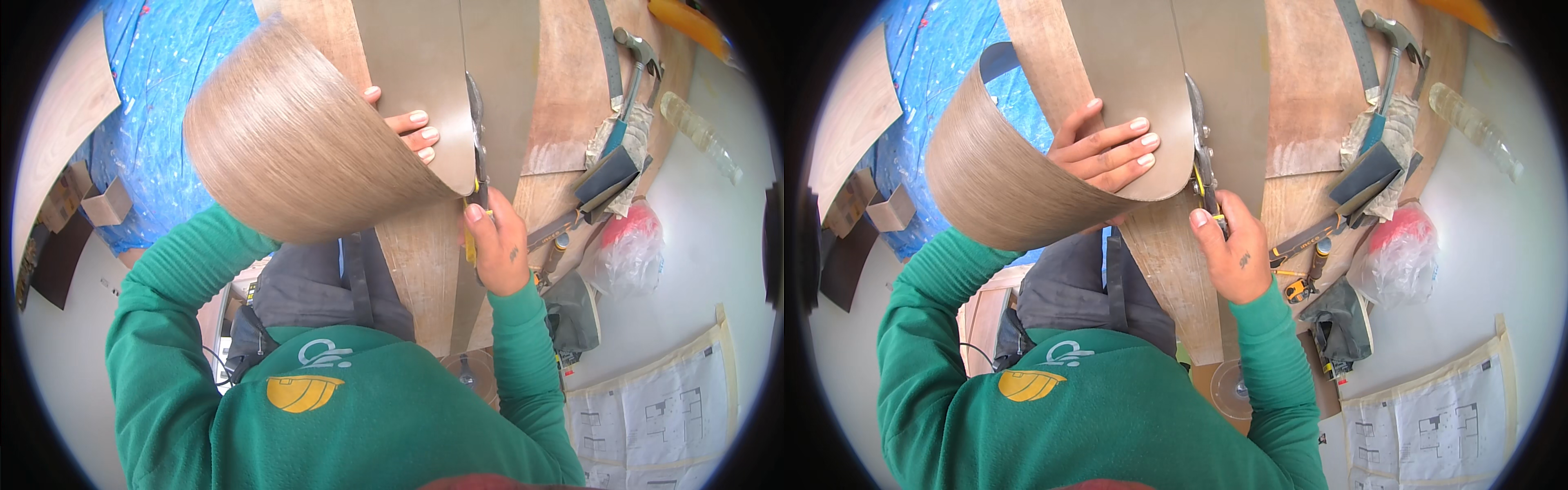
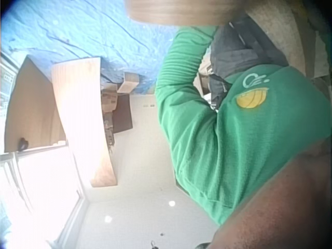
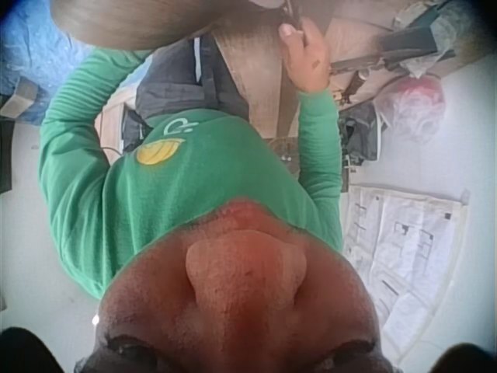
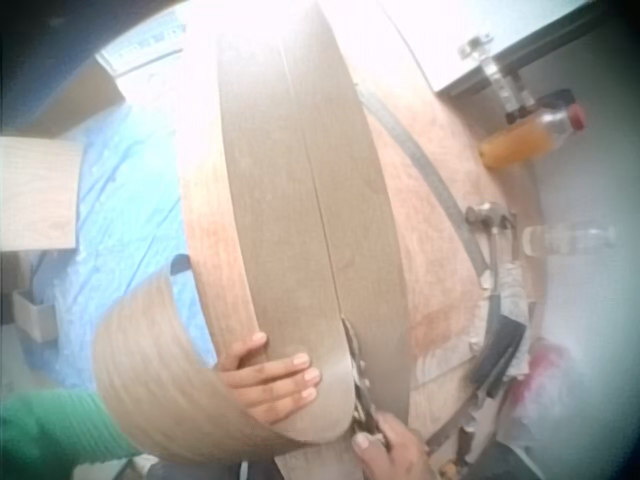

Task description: The person uses tin snips to cut a curved section from a roll of flexible flooring material on a workbench. They reposition the material and continue cutting along a marked line to shape the piece.

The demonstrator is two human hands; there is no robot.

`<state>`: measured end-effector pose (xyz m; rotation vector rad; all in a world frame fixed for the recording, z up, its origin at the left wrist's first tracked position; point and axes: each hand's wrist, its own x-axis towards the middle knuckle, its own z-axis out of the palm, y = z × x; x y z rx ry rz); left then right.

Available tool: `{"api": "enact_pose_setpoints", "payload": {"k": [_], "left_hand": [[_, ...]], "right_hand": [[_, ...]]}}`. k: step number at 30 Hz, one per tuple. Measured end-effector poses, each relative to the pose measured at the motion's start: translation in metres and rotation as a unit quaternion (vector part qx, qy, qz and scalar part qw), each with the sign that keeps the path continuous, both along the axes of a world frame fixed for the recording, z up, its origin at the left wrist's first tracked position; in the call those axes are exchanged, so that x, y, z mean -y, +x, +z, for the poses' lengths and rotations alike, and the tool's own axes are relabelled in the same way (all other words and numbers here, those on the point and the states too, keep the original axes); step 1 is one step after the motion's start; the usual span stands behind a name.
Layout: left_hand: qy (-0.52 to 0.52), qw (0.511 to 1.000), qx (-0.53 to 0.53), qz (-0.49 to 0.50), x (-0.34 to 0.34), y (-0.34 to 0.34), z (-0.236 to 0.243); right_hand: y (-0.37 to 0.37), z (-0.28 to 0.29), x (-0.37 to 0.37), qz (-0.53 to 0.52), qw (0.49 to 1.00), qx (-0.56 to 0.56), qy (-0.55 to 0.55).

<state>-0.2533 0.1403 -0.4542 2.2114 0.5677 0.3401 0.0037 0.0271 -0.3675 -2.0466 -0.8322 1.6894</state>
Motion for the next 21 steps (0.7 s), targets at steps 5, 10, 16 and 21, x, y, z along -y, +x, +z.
{"api": "enact_pose_setpoints", "payload": {"k": [5, 10, 16, 21], "left_hand": [[-0.06, 0.997, 0.05, 0.018, 0.007, 0.0, -0.006], [-0.023, 0.999, 0.042, -0.001, -0.001, -0.001, -0.001], [-0.039, 0.999, 0.024, -0.029, 0.0, -0.004, -0.005], [-0.047, 0.997, 0.036, -0.039, -0.003, -0.005, -0.005]], "right_hand": [[-0.002, -0.002, 0.001, -0.013, 1.0, -0.004, -0.016], [-0.002, 0.0, 0.001, -0.026, 0.999, -0.001, -0.044], [0.0, 0.001, -0.001, -0.025, 0.999, -0.01, -0.044], [0.0, -0.005, -0.002, -0.01, 1.0, -0.001, 0.008]]}}
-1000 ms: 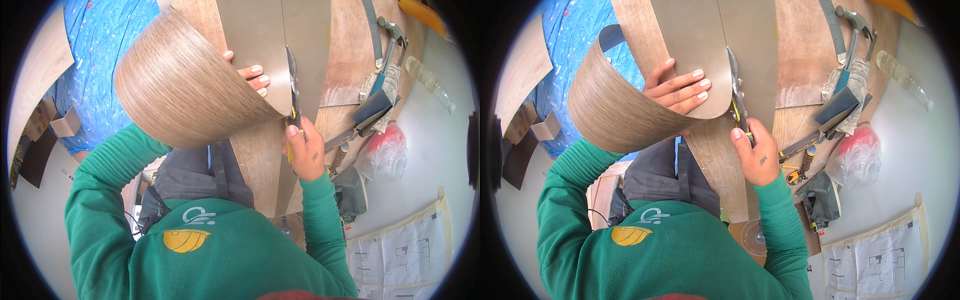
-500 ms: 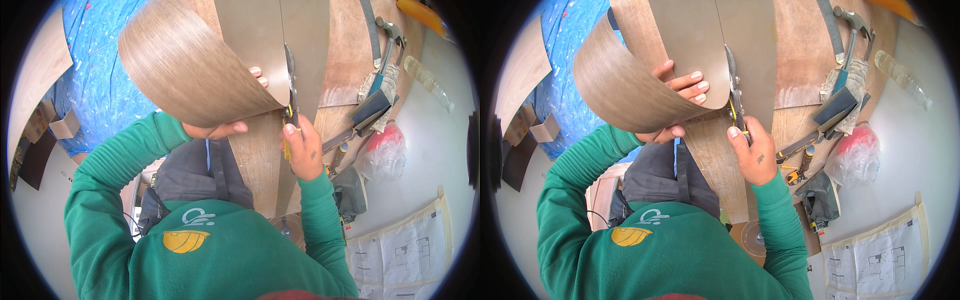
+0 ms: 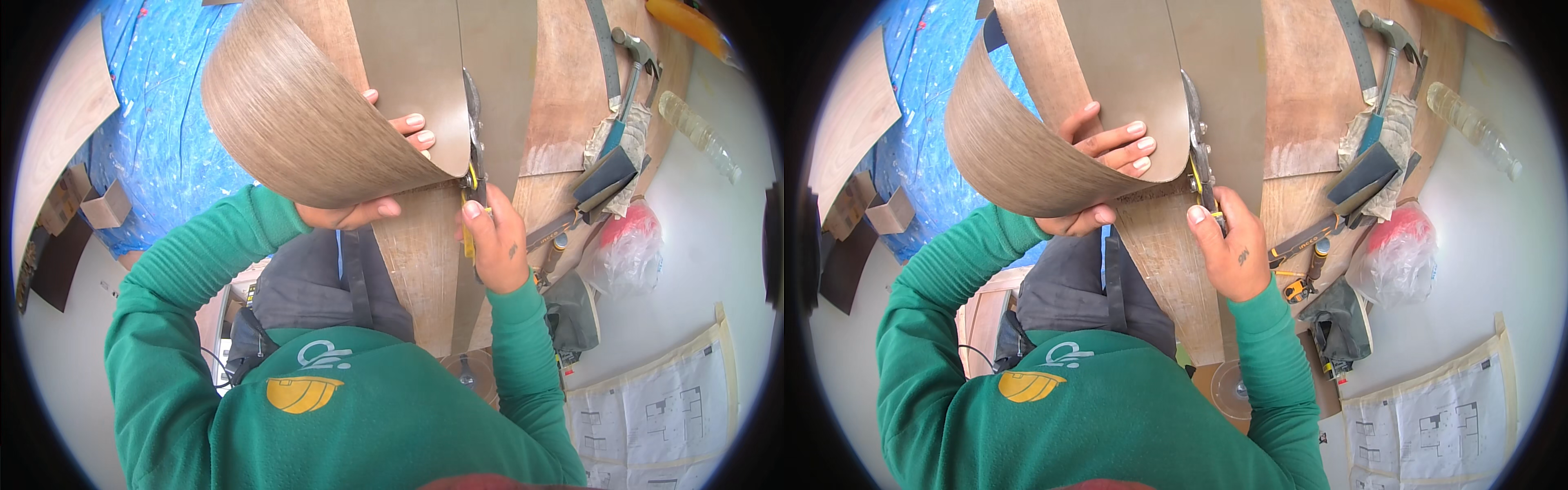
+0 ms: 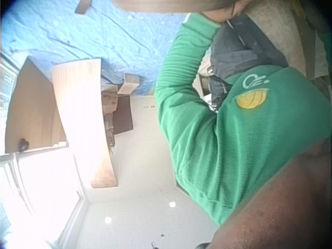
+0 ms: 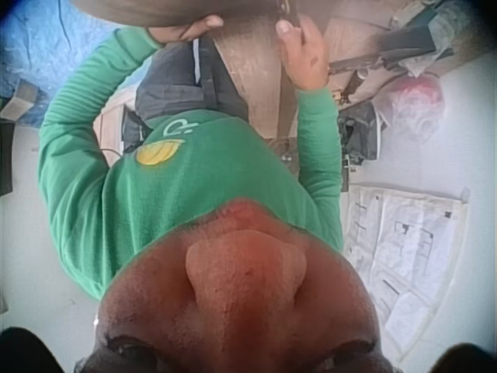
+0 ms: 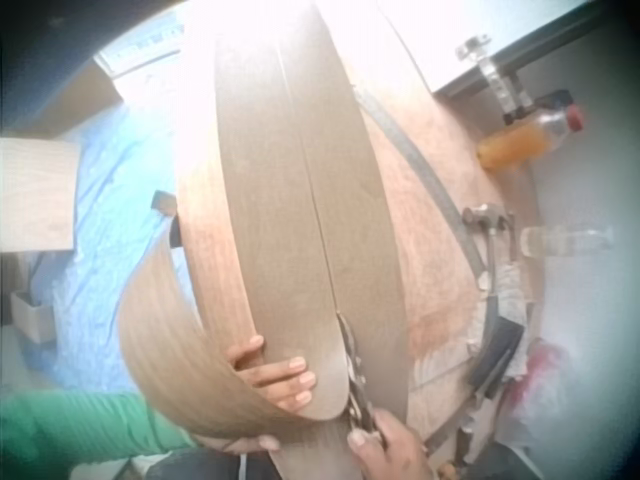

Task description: The person uses tin snips to cut a curved section from a roll of flexible flooring material on a workbench. They reposition the material and continue cutting along a marked line to shape the piece.

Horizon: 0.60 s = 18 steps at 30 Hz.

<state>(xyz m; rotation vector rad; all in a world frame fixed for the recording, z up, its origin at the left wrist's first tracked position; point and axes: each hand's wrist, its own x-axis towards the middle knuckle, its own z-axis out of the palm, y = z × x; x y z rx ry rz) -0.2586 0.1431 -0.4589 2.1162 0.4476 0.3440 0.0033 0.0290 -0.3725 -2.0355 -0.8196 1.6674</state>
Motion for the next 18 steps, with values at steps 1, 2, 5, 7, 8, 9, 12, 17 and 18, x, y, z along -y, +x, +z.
{"api": "enact_pose_setpoints", "payload": {"k": [1, 2, 5, 7, 8, 9, 12, 17, 18], "left_hand": [[0.002, 1.0, -0.002, 0.001, 0.0, 0.0, 0.0], [0.004, 1.0, -0.003, 0.001, 0.001, 0.0, 0.0], [-0.002, 1.0, 0.0, 0.002, 0.0, 0.0, 0.001], [-0.006, 1.0, 0.001, 0.003, 0.0, 0.0, 0.001], [-0.008, 1.0, 0.001, 0.004, 0.001, 0.0, 0.0], [-0.009, 1.0, 0.0, 0.006, 0.001, 0.0, 0.0], [-0.003, 1.0, -0.004, -0.006, -0.002, 0.0, 0.0], [0.045, 0.998, 0.029, 0.023, 0.01, 0.008, 0.008], [0.093, 0.995, 0.031, 0.018, 0.008, 0.009, 0.012]], "right_hand": [[-0.001, 0.0, -0.001, -0.002, 1.0, -0.002, -0.006], [-0.001, 0.001, -0.002, -0.005, 1.0, -0.004, -0.012], [-0.004, 0.003, -0.003, -0.021, 0.999, -0.01, -0.032], [-0.004, 0.003, -0.003, -0.029, 0.999, -0.009, -0.041], [-0.003, 0.003, -0.002, -0.029, 0.999, -0.007, -0.043], [-0.003, 0.002, -0.002, -0.03, 0.999, -0.005, -0.045], [-0.002, 0.003, 0.0, -0.036, 0.998, -0.004, -0.045], [0.001, 0.01, 0.014, -0.01, 0.998, 0.011, -0.056], [0.002, 0.012, 0.017, -0.007, 0.998, 0.008, -0.061]]}}
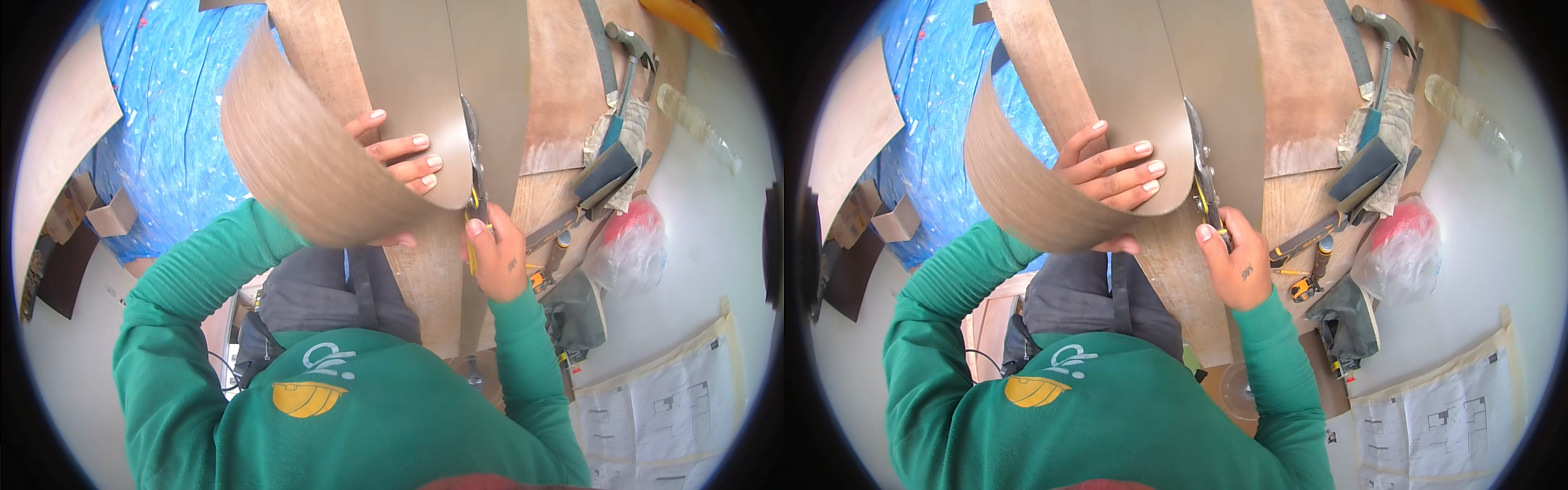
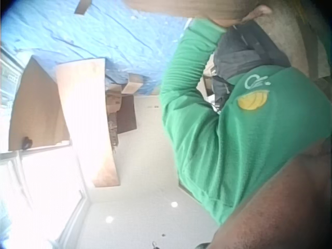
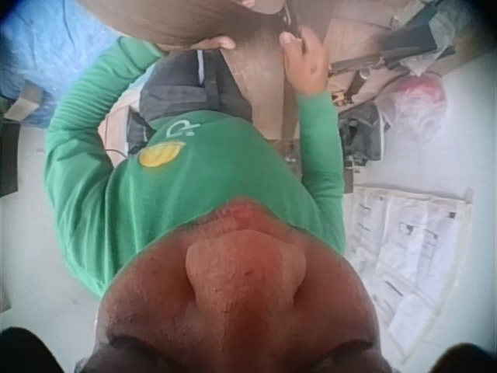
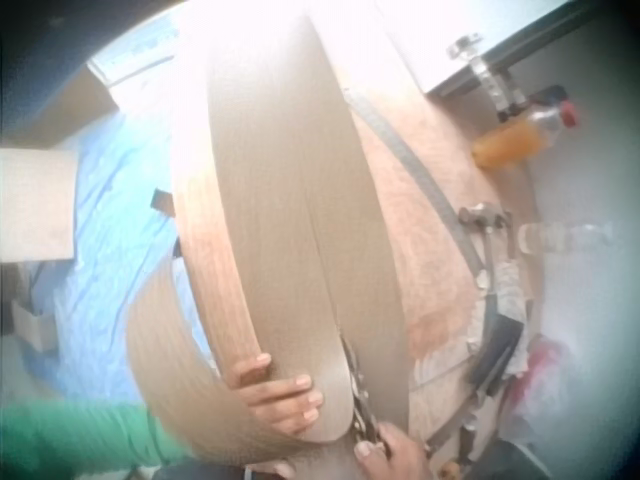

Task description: The person uses tin snips to cut a curved section from a roll of flexible flooring material on a workbench. They reposition the material and continue cutting along a marked line to shape the piece.

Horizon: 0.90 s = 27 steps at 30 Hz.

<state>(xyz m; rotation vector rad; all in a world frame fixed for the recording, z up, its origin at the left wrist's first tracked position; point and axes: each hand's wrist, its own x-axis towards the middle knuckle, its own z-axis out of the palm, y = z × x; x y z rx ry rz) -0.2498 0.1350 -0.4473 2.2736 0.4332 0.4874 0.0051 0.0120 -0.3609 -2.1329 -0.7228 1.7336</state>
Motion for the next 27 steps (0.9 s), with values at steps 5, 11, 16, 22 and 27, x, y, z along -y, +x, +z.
{"api": "enact_pose_setpoints", "payload": {"k": [5, 11, 16, 22, 27], "left_hand": [[0.076, 0.991, -0.103, 0.024, -0.016, 0.01, 0.013], [0.088, 0.988, -0.127, -0.011, -0.026, 0.007, 0.007], [0.099, 0.982, -0.156, -0.03, -0.027, 0.004, 0.004], [0.111, 0.979, -0.167, -0.03, -0.026, 0.001, 0.001], [0.13, 0.974, -0.184, -0.04, -0.026, 0.001, 0.0]], "right_hand": [[-0.001, 0.005, 0.011, -0.025, 1.0, -0.002, -0.003], [0.002, -0.004, 0.017, 0.001, 1.0, -0.001, 0.014], [0.004, -0.009, 0.019, 0.012, 1.0, -0.001, 0.029], [0.007, -0.012, 0.015, 0.022, 0.999, -0.013, 0.048], [0.009, -0.008, 0.01, 0.021, 0.999, -0.028, 0.032]]}}
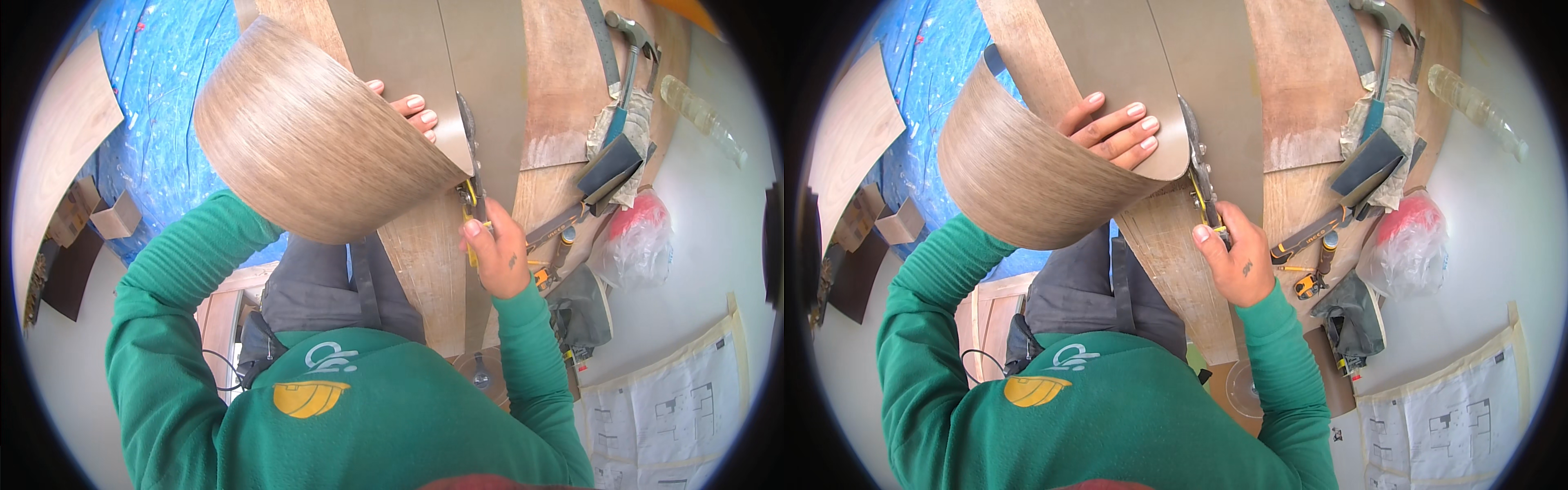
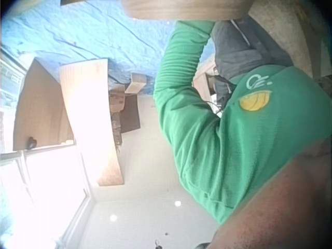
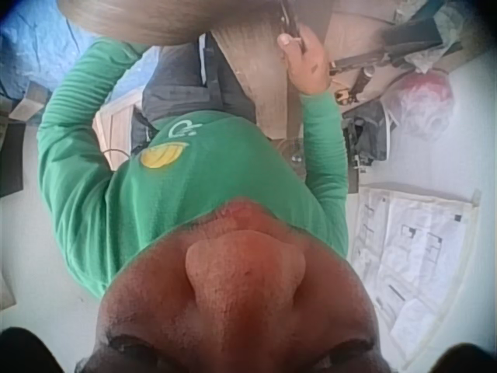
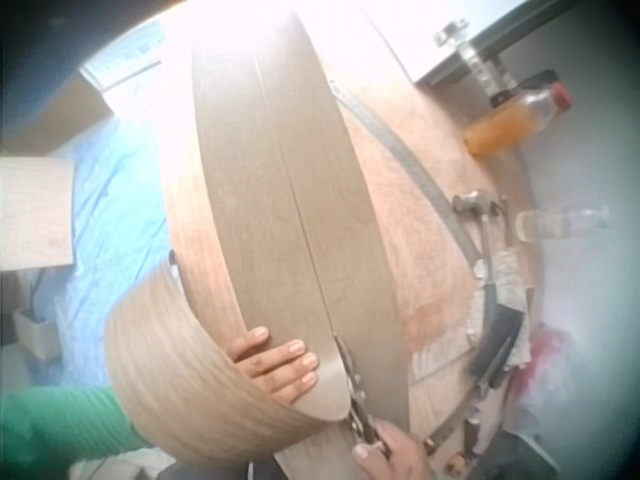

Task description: The person uses tin snips to cut a curved section from a roll of flexible flooring material on a workbench. They reposition the material and continue cutting along a marked line to shape the piece.

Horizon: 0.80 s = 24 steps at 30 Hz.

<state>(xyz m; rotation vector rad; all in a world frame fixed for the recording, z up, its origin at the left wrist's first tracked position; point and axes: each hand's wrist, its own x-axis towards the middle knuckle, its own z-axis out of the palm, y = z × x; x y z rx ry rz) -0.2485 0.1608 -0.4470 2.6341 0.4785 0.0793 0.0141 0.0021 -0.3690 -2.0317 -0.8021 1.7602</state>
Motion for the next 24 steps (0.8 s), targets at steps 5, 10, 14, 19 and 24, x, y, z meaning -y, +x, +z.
{"api": "enact_pose_setpoints", "payload": {"k": [5, 10, 14, 19, 24], "left_hand": [[0.085, 0.994, -0.063, -0.03, 0.001, -0.003, -0.008], [0.118, 0.988, -0.087, -0.043, 0.003, -0.003, -0.007], [-0.077, 0.994, 0.065, 0.037, 0.0, -0.001, 0.0], [-0.074, 0.993, 0.086, 0.043, 0.001, 0.0, -0.003], [-0.074, 0.992, 0.094, 0.045, 0.002, -0.001, -0.005]], "right_hand": [[-0.003, 0.002, -0.002, 0.001, 1.0, 0.013, 0.001], [-0.003, 0.001, 0.002, -0.007, 1.0, 0.023, -0.014], [-0.001, 0.0, 0.005, -0.012, 0.999, 0.027, -0.022], [-0.005, 0.003, 0.001, -0.011, 1.0, 0.018, 0.009], [-0.002, 0.002, -0.004, 0.012, 1.0, 0.011, 0.011]]}}
